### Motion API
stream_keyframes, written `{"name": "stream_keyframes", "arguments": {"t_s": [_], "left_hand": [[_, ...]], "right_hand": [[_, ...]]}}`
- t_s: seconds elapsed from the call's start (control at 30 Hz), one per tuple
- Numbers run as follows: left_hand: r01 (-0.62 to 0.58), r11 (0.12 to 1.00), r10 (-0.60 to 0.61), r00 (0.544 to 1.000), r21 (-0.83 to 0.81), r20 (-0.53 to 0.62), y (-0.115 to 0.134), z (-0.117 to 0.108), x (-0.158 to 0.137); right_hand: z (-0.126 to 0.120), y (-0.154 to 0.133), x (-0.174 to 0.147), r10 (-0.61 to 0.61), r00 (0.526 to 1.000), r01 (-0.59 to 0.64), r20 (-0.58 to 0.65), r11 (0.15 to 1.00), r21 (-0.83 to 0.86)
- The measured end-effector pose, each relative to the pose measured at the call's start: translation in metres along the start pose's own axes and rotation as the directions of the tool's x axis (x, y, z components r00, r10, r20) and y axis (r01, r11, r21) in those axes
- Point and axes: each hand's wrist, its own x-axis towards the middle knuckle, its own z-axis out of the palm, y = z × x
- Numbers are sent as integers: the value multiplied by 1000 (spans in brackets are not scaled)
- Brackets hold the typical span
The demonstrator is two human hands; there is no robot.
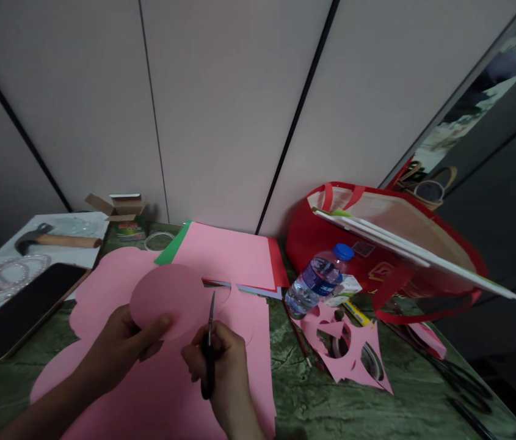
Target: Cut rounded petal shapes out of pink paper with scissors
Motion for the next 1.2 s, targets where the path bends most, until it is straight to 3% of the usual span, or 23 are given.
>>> {"name": "stream_keyframes", "arguments": {"t_s": [0.3, 0.4, 0.47, 0.57, 0.83, 0.97, 1.2], "left_hand": [[11, 1000, -11, 1000, -15, 1, 0, 0, -2], [22, 999, -25, 998, -48, -53, 0, 0, 0], [39, 988, -65, 984, -152, -167, -3, -3, 6], [22, 921, -168, 923, -390, -346, -13, -9, 20], [121, 789, -382, 865, -603, -326, -41, -21, 46], [162, 815, -398, 854, -556, -335, -50, -21, 48], [229, 947, -268, 950, -226, -162, -44, -21, 44]], "right_hand": [[1, 2, 2, 18, 999, -18, -42, 1000, 9], [1, 1, 2, 19, 998, -18, -55, 999, 26], [1, 0, 2, 17, 997, -14, -80, 999, 44], [-1, 1, 4, 10, 995, -4, -100, 998, 59], [-10, 13, 16, 6, 986, 14, -166, 993, 117], [-15, 22, 21, 27, 979, 3, -201, 990, 144], [-21, 36, 32, 92, 977, -58, -194, 983, 177]]}}
